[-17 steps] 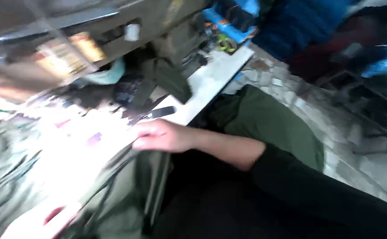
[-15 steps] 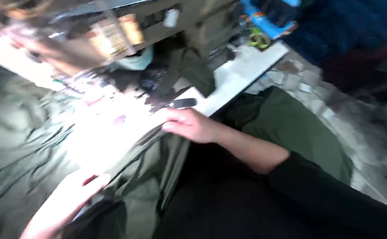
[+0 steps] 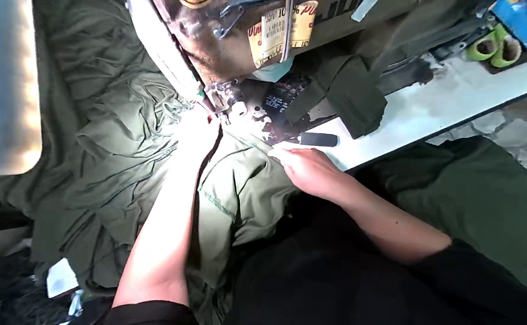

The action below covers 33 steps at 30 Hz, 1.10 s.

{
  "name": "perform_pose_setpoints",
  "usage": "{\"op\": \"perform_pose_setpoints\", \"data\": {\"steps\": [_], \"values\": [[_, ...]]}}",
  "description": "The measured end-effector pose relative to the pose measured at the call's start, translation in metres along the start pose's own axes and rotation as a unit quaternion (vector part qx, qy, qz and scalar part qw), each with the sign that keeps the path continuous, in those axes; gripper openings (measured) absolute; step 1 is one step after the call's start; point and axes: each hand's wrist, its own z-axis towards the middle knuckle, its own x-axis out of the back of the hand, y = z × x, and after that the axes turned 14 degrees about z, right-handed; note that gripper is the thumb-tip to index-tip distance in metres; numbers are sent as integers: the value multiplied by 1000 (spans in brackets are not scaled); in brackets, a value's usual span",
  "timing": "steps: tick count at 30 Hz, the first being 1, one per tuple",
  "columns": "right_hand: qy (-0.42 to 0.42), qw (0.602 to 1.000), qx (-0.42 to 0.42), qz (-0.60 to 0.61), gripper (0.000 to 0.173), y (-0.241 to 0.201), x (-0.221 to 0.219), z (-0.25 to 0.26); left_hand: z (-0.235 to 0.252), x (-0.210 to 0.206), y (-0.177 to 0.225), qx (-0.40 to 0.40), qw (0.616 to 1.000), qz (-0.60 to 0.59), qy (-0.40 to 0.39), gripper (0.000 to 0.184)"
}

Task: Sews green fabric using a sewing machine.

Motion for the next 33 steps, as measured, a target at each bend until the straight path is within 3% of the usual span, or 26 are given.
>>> {"op": "perform_pose_setpoints", "data": {"steps": [4,6,10,13,16,19,21,23,25,28,30,33], "values": [[-7,999,-43,9,34,-2,4,11,8,-8,1,20,999,-17,44,37],[10,999,-29,27,35,0,2,5,-5,-2,0,21,999,-1,27,39],[24,996,10,82,36,7,5,-25,-84,25,-19,-32,999,-40,-14,40],[12,996,18,83,36,18,9,-35,-169,29,-33,-18,969,-199,-146,22],[17,996,41,72,37,31,2,-29,-231,-14,-40,13,917,-304,-258,41],[6,996,57,68,41,46,-1,-21,-252,-88,-38,62,936,-233,-258,83],[-17,997,32,70,41,41,3,-19,-256,-125,-30,81,940,-217,-252,82],[-33,997,11,69,42,36,6,-19,-255,-128,-21,103,931,-228,-266,57],[-44,997,1,69,45,34,11,-22,-255,-103,-27,105,912,-242,-314,42],[-32,995,19,90,44,27,10,-26,-268,-13,-64,62,911,-219,-343,38],[-42,993,-1,112,41,4,4,-31,-275,61,-91,70,949,-154,-266,37],[-79,986,-62,134,39,-33,-14,-28,-252,155,-130,125,985,55,-105,42]]}}
